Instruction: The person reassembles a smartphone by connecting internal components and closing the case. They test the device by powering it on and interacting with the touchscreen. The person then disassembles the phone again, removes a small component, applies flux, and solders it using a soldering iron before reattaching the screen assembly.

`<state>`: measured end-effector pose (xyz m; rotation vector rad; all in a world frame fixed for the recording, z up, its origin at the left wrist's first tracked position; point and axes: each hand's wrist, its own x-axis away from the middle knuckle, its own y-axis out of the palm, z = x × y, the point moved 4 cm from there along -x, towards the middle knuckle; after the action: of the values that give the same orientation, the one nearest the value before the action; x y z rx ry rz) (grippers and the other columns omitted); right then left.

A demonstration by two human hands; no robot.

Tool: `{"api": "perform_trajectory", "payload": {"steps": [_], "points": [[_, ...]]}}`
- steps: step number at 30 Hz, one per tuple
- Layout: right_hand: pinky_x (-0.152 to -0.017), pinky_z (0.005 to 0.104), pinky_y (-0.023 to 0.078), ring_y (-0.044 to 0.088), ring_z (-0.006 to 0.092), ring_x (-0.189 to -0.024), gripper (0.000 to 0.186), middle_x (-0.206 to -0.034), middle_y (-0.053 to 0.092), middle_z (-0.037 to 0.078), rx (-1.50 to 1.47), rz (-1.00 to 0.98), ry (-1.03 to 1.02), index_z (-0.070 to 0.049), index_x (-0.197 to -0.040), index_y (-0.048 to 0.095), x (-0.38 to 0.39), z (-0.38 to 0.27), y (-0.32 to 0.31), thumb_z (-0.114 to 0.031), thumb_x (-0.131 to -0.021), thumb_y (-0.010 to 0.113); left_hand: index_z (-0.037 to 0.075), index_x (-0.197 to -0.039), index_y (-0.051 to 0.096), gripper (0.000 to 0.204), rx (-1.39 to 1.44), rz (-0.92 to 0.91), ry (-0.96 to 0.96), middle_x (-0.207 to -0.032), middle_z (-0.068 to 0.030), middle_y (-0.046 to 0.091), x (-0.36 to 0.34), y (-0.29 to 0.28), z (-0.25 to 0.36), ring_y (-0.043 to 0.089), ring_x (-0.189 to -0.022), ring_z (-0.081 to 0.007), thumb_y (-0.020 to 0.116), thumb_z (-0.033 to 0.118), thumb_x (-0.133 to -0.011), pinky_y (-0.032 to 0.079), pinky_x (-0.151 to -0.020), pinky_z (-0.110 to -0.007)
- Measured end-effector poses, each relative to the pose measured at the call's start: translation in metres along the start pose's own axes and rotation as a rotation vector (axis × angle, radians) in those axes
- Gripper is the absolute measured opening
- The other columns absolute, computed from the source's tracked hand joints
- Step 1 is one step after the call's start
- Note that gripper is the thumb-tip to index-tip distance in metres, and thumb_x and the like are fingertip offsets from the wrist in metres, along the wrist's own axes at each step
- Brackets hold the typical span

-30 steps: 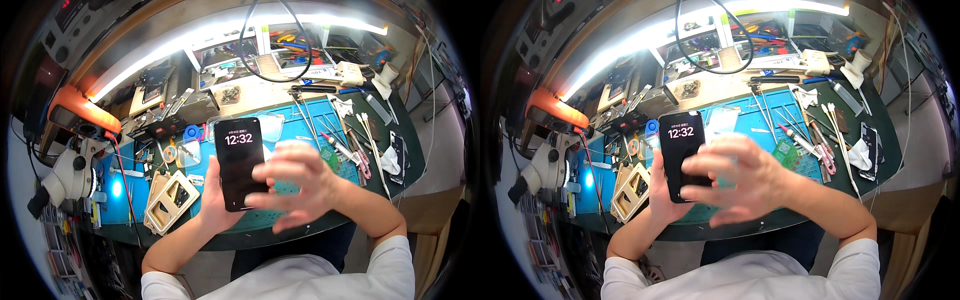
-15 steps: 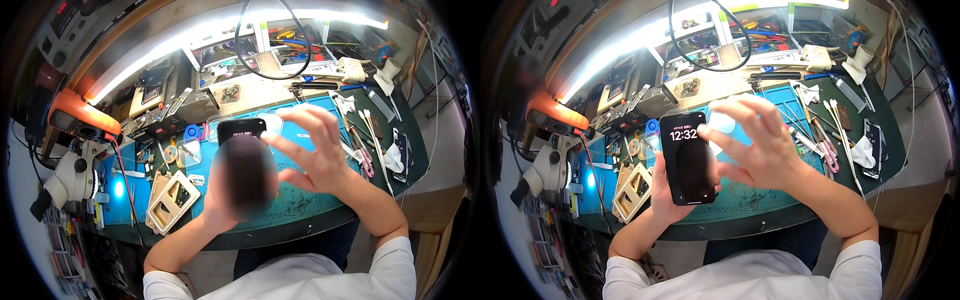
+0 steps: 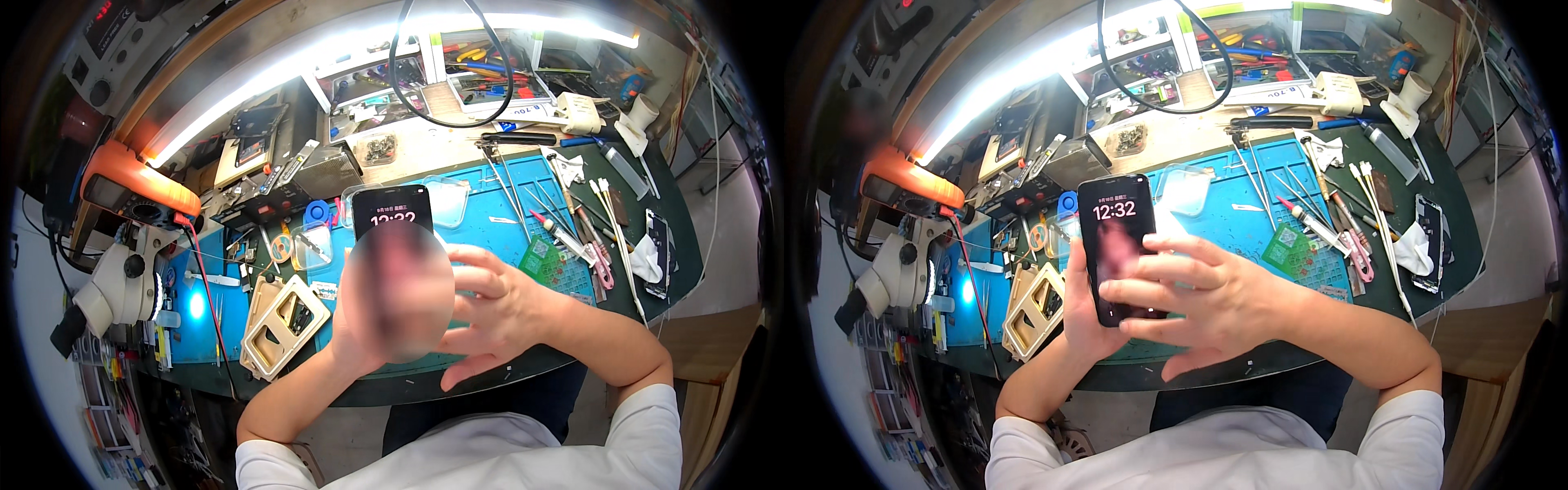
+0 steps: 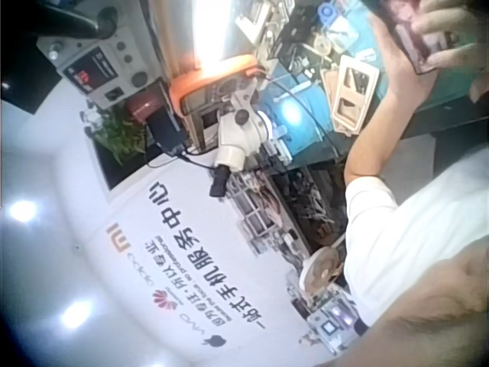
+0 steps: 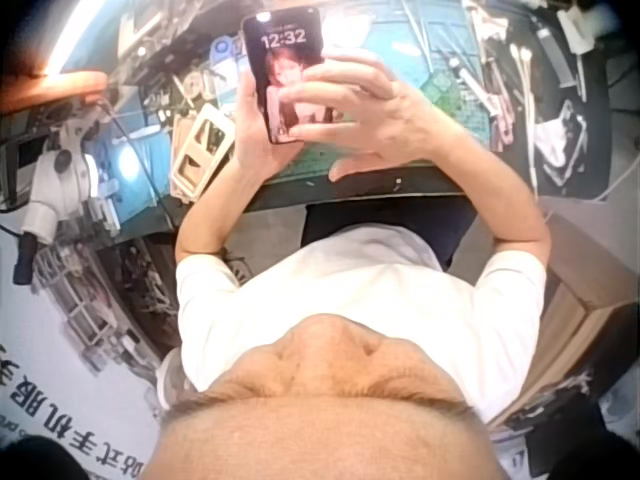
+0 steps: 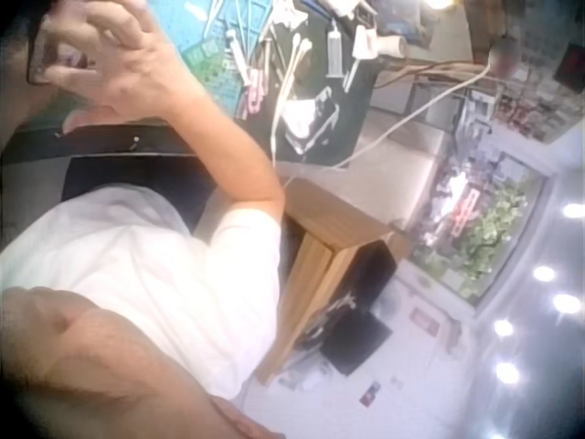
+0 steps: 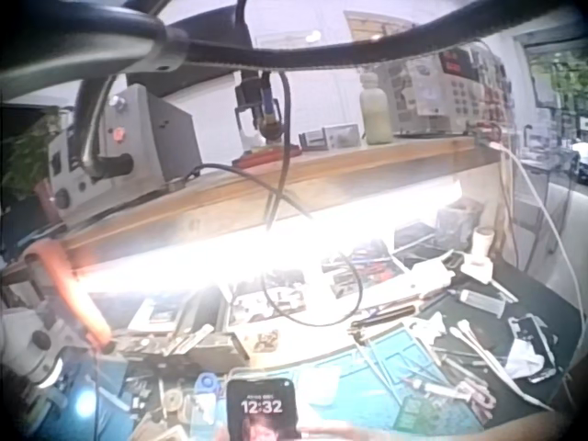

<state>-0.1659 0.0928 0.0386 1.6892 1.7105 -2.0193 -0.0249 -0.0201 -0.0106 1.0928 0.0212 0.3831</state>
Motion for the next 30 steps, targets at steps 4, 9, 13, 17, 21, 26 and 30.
{"api": "perform_trajectory", "payload": {"steps": [4,9,13,17,21,26,30], "points": [[-0.116,0.0529,0.039,0.048,0.0304,-0.134,0.056,-0.148,0.055,0.012,0.146,0.075,0.11,-0.019,-0.125,0.067,-0.002,0.017,-0.015,-0.06,-0.087,0.071,0.012,-0.154,0.043,0.072,-0.203,0.005,0.051,-0.143,-0.0131,0.058,-0.002,-0.006,-0.002,0.063,-0.125,-0.0261,0.03,0.066,-0.108,0.057,-0.099,-0.041],[-0.105,0.0496,0.046,0.05,0.0339,-0.126,0.054,-0.14,0.058,0.011,0.362,0.158,0.297,-0.019,-0.127,0.07,-0.001,0.028,-0.029,-0.06,-0.092,0.067,0.007,-0.15,0.044,0.082,-0.109,-0.169,0.008,-0.132,-0.0153,0.063,-0.006,0.013,-0.004,0.068,-0.117,-0.0271,0.03,0.074,-0.105,0.059,-0.096,-0.041],[-0.109,0.0509,0.045,0.049,0.0334,-0.125,0.065,-0.136,0.059,0.013,0.387,0.146,0.215,-0.018,-0.125,0.078,0.001,0.023,-0.03,-0.071,-0.1,0.05,0.006,-0.15,0.044,0.092,-0.076,-0.086,-0.01,-0.13,-0.017,0.064,-0.004,0.011,-0.004,0.069,-0.115,-0.0279,0.026,0.081,-0.101,0.059,-0.098,-0.044],[-0.101,0.0465,0.049,0.052,0.0325,-0.124,0.053,-0.137,0.059,0.01,0.328,0.187,0.226,-0.019,-0.126,0.074,0.0,0.019,-0.029,-0.061,-0.094,0.066,0.006,-0.149,0.045,0.091,-0.121,-0.134,0.017,-0.13,-0.0173,0.065,-0.005,0.009,-0.002,0.069,-0.115,-0.028,0.026,0.081,-0.101,0.059,-0.098,-0.043],[-0.103,0.0479,0.048,0.052,0.0324,-0.124,0.054,-0.139,0.059,0.01,0.331,0.183,0.25,-0.02,-0.126,0.074,0.001,0.021,-0.029,-0.062,-0.094,0.065,0.006,-0.148,0.046,0.091,-0.136,-0.106,0.037,-0.131,-0.0177,0.064,-0.004,0.01,-0.003,0.07,-0.114,-0.0285,0.025,0.081,-0.101,0.059,-0.097,-0.044],[-0.112,0.0519,0.043,0.05,0.0308,-0.125,0.057,-0.135,0.059,0.011,0.198,0.088,0.147,-0.024,-0.127,0.076,-0.001,0.017,-0.018,-0.068,-0.098,0.056,0.009,-0.147,0.048,0.089,-0.097,-0.147,0.02,-0.131,-0.0176,0.065,-0.004,0.008,-0.002,0.07,-0.114,-0.0297,0.023,0.081,-0.101,0.059,-0.096,-0.043],[-0.117,0.0528,0.038,0.047,0.028,-0.131,0.054,-0.142,0.057,0.009,0.056,-0.038,0.034,-0.026,-0.129,0.073,-0.002,0.004,-0.003,-0.066,-0.093,0.063,0.01,-0.15,0.047,0.084,-0.031,0.026,0.055,-0.135,-0.0136,0.064,-0.004,0.013,-0.001,0.067,-0.118,-0.0291,0.021,0.077,-0.104,0.059,-0.096,-0.042]]}}
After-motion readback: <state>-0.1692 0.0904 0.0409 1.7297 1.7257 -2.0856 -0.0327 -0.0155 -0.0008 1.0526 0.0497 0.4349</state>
